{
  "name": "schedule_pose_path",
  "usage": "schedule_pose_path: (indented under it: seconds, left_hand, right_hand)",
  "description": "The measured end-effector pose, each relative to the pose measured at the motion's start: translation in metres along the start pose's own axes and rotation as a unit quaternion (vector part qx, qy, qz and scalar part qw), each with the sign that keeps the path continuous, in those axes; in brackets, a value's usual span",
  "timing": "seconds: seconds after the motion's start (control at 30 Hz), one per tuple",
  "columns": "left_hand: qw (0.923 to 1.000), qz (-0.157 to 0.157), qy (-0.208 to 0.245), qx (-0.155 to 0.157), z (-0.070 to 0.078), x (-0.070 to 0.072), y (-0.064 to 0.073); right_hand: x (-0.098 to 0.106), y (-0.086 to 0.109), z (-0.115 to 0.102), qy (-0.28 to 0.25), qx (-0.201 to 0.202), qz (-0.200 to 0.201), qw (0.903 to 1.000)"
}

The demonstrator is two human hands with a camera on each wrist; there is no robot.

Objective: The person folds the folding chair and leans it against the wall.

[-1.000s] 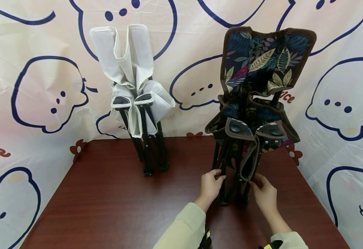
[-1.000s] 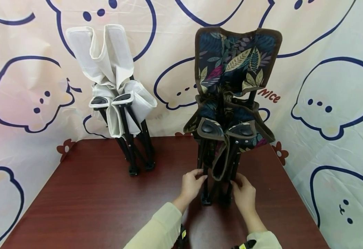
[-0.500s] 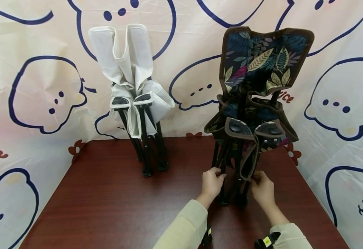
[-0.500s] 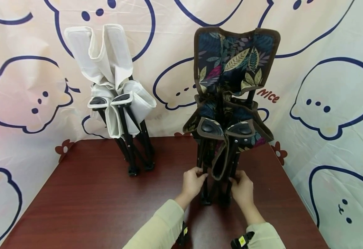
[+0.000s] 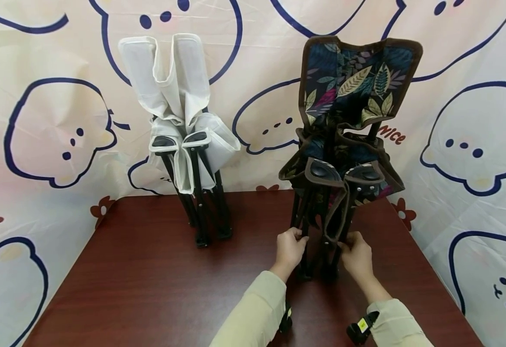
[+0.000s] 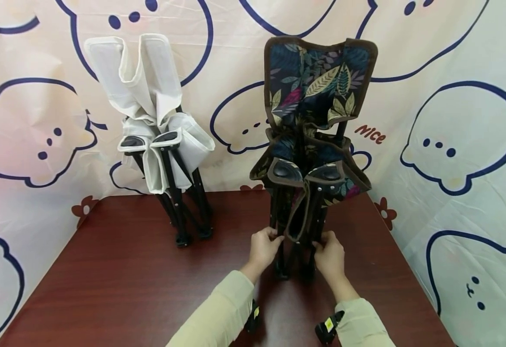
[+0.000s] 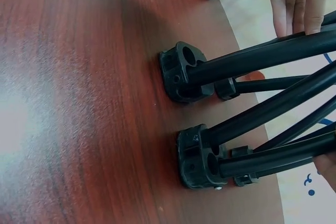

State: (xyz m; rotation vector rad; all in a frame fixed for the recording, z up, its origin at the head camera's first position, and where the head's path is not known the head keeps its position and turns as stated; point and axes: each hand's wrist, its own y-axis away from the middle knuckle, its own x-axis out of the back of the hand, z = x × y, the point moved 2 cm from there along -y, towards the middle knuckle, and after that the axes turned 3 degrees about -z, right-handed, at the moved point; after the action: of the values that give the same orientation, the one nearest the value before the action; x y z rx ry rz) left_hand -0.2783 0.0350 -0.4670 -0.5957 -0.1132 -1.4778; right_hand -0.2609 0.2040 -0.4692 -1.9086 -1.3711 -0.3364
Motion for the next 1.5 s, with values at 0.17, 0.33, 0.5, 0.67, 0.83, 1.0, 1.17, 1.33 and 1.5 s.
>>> schedule_pose_path:
  seconds: [0.17, 0.33, 0.5, 0.67, 0.83, 1.0, 1.17, 1.33, 1.5]
  left_hand:
    - [0.9999, -0.001, -0.013, 0.008, -0.001, 0.002, -0.007]
    - [0.9995, -0.007, -0.024, 0.019, -0.003, 0.003, -0.013]
    - [0.9993, -0.015, -0.028, 0.018, -0.005, 0.004, -0.021]
    - [0.9981, -0.037, -0.045, 0.021, -0.005, 0.007, -0.030]
    - [0.9950, -0.038, -0.087, 0.029, -0.003, 0.011, -0.038]
    - [0.9931, -0.022, -0.104, 0.051, -0.001, 0.012, -0.041]
    - [0.9912, 0.027, -0.116, 0.059, -0.001, 0.011, -0.040]
    - [0.9891, 0.068, -0.105, 0.077, 0.002, 0.008, -0.038]
    - [0.9883, 0.080, -0.083, 0.100, 0.005, 0.004, -0.034]
  right_hand:
    - [-0.005, -0.006, 0.000, -0.005, -0.003, 0.004, 1.0000]
    - [-0.008, -0.011, -0.001, -0.011, -0.002, 0.001, 0.9999]
    - [-0.010, -0.018, -0.001, -0.012, 0.011, -0.003, 0.9999]
    - [-0.013, -0.026, -0.001, -0.012, 0.006, -0.006, 0.9999]
    - [-0.018, -0.035, -0.001, -0.018, 0.016, -0.001, 0.9997]
    - [-0.022, -0.037, -0.004, -0.014, 0.005, 0.027, 0.9995]
    - [-0.027, -0.034, -0.011, -0.023, -0.024, 0.050, 0.9982]
    - [-0.033, -0.032, -0.016, -0.034, -0.057, 0.085, 0.9941]
    - [-0.038, -0.032, -0.020, -0.037, -0.087, 0.118, 0.9885]
